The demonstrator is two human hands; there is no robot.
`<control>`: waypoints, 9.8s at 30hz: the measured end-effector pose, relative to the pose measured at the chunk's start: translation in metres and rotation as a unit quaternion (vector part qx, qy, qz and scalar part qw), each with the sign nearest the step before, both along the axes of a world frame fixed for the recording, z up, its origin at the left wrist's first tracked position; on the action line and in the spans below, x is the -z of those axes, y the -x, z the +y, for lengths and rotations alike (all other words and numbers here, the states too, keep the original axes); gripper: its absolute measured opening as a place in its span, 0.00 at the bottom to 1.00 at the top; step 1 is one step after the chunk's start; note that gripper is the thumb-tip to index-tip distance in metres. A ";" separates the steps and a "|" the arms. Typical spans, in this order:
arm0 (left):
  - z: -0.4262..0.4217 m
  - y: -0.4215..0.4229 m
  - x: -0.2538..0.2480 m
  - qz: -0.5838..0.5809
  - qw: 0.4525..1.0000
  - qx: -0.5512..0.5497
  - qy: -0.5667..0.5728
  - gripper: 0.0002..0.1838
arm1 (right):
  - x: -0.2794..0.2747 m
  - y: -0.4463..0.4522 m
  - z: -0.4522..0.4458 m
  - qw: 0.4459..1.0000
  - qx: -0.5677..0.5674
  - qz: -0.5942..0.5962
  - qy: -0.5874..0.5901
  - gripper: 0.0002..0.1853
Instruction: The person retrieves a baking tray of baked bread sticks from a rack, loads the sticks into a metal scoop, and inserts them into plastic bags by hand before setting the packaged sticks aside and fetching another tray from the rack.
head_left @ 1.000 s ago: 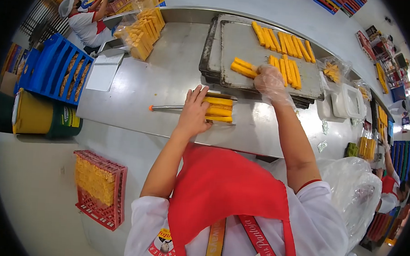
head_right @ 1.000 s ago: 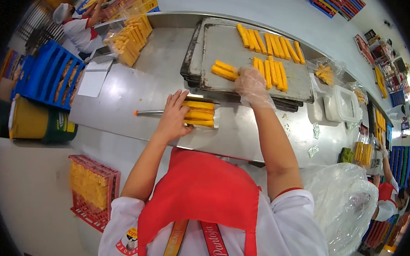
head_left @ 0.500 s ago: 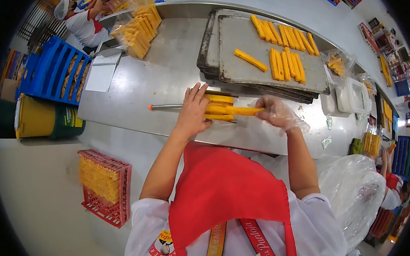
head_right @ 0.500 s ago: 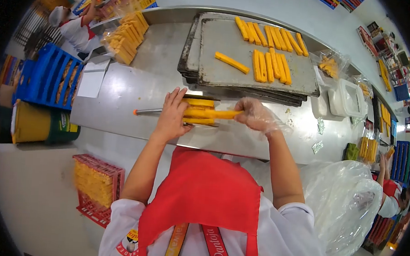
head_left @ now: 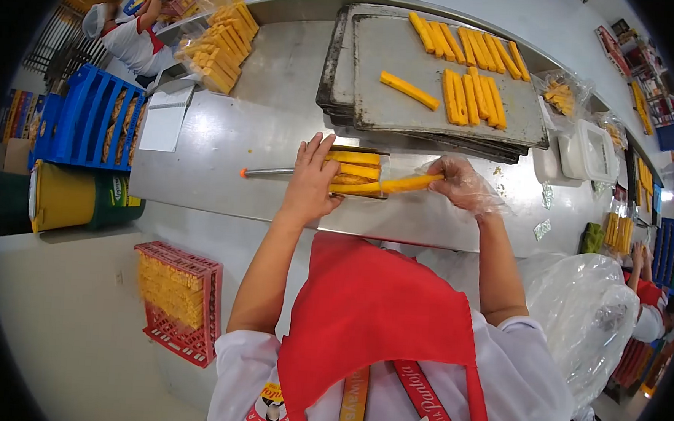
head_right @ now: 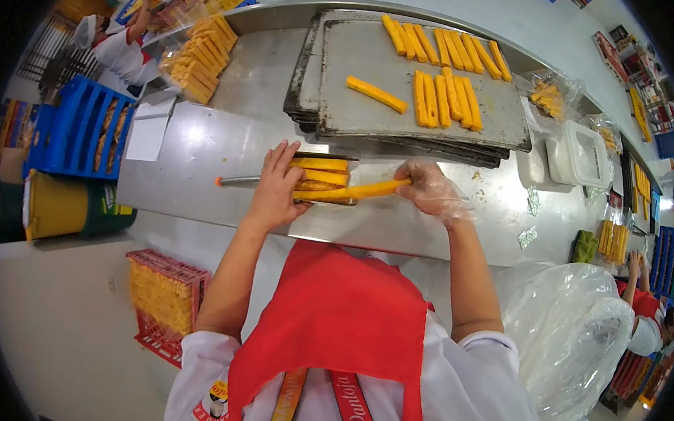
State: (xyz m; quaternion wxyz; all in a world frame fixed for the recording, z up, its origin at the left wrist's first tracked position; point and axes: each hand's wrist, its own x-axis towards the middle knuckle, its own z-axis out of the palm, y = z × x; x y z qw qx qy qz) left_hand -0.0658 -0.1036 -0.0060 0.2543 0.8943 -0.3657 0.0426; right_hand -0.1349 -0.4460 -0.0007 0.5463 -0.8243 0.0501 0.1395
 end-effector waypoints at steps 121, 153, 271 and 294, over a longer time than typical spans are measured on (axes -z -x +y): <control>-0.025 0.009 0.003 0.032 0.996 0.006 0.088 0.50 | -0.067 -0.085 0.059 0.868 0.199 -0.029 0.455 0.10; -0.022 0.008 0.006 0.023 0.996 0.018 0.082 0.52 | -0.042 -0.086 -0.009 0.833 0.246 -0.147 0.474 0.14; -0.027 0.002 0.002 0.130 0.977 0.042 0.165 0.54 | -0.017 0.022 0.035 0.960 0.055 0.218 -0.165 0.17; -0.032 0.009 0.012 0.137 0.970 0.030 0.199 0.57 | 0.001 0.015 0.079 0.992 0.106 -0.056 0.050 0.18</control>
